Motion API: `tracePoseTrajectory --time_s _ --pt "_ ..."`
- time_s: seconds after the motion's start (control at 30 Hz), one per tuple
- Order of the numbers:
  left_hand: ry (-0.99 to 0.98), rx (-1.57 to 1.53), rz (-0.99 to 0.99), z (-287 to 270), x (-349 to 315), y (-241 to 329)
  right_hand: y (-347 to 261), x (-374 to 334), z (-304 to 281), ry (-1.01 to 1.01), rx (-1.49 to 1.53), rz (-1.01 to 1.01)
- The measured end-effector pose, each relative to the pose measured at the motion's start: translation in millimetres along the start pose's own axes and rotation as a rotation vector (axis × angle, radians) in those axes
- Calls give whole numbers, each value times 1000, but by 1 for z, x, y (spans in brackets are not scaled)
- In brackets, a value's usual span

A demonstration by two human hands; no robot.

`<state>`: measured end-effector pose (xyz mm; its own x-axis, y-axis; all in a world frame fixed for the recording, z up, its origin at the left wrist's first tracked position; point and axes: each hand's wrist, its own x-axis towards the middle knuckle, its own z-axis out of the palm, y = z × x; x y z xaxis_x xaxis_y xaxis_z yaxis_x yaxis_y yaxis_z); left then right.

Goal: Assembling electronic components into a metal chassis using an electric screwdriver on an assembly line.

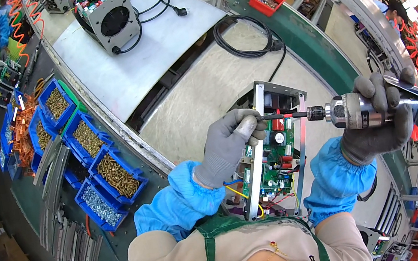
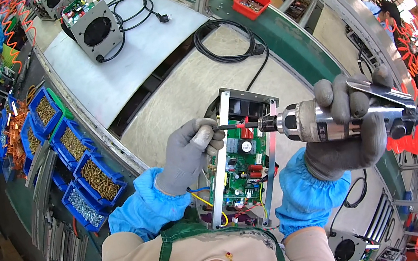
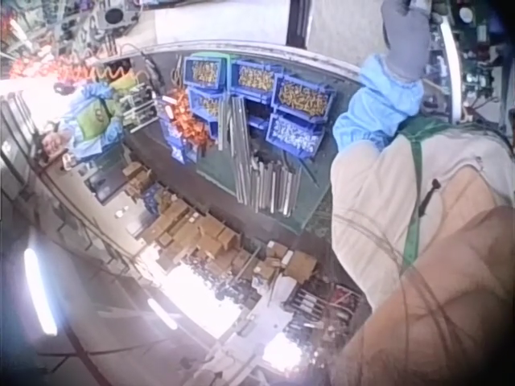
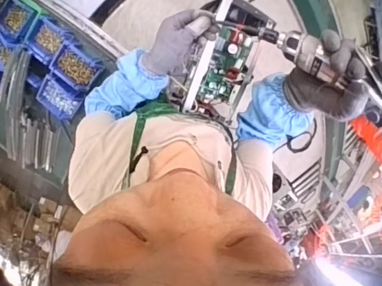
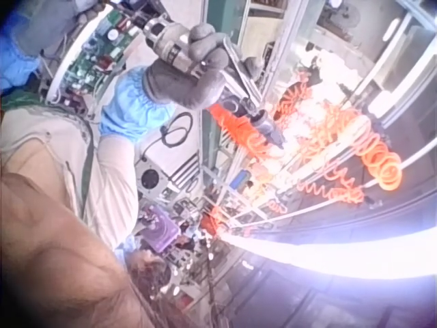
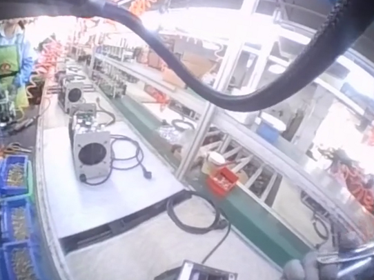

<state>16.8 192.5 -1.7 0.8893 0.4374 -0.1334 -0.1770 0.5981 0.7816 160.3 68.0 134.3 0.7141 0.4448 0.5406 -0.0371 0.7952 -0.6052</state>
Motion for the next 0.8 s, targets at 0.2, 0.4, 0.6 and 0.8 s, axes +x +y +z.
tracePoseTrajectory --time_s 0.2,0.4,0.6,0.8 --pt "-69 65 43 1 21 27 9 29 -7 -677 100 32" --pt "-4 427 361 -26 76 19 7 29 -6 -444 -150 -61" --pt "-347 558 122 -33 96 0 24 29 -8 -342 -325 -84" --pt "-350 421 57 -41 103 -12 39 32 -17 -315 -362 -16"
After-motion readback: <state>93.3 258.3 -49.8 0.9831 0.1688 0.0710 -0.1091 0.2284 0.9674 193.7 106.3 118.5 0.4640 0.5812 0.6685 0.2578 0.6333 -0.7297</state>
